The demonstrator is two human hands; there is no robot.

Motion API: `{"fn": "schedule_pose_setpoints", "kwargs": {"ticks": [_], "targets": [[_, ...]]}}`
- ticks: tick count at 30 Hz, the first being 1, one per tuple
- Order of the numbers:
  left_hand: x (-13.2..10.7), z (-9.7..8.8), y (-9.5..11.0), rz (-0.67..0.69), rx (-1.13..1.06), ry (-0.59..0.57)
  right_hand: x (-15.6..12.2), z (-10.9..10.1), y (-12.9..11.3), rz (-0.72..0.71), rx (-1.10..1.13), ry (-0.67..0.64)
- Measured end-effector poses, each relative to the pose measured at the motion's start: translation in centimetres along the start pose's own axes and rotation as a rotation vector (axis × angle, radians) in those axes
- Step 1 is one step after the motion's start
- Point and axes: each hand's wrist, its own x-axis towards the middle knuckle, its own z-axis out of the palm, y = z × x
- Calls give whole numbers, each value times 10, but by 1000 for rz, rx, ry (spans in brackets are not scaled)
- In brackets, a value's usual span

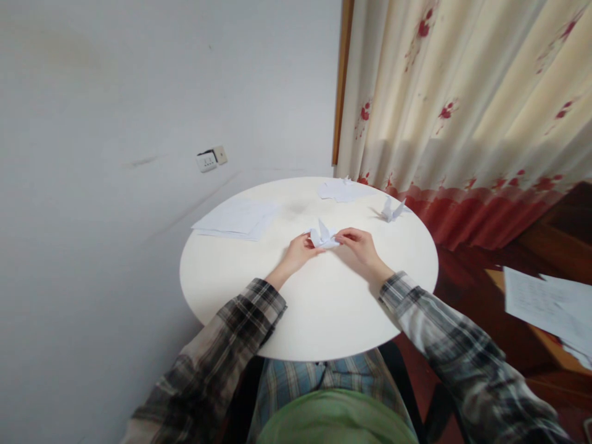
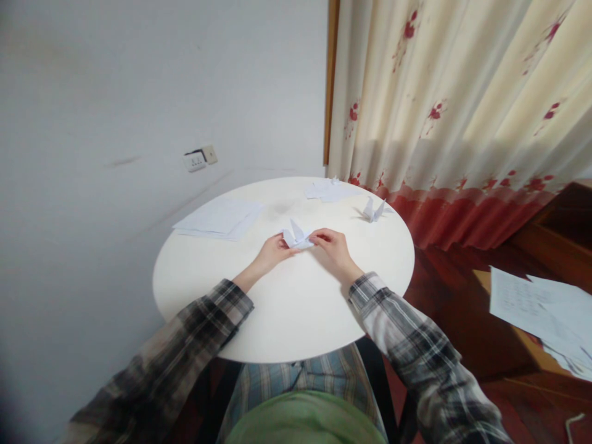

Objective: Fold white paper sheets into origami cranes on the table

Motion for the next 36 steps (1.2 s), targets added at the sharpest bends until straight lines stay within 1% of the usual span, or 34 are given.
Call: {"fn": "schedule_pose_setpoints", "kwargs": {"ticks": [6, 12, 19, 24, 28, 36], "targets": [[1, 0, -2, -22, -12, -6, -2, -1, -1, -21, -63, 30], [1, -1, -1, -7, -14, -11, -2, 0, -3, -9, -66, 19], [1, -1, -1, 22, 1, 50, 0, 1, -4, 4, -101, 45], [3, -3, -1, 44, 36, 82, 0, 0, -2, -5, -74, 26], [3, -4, -1, 52, 68, 78, -1, 0, -2, -18, -65, 24], [1, -1, 0, 56, 52, 74, -1, 1, -4, -9, -110, 39]]}}
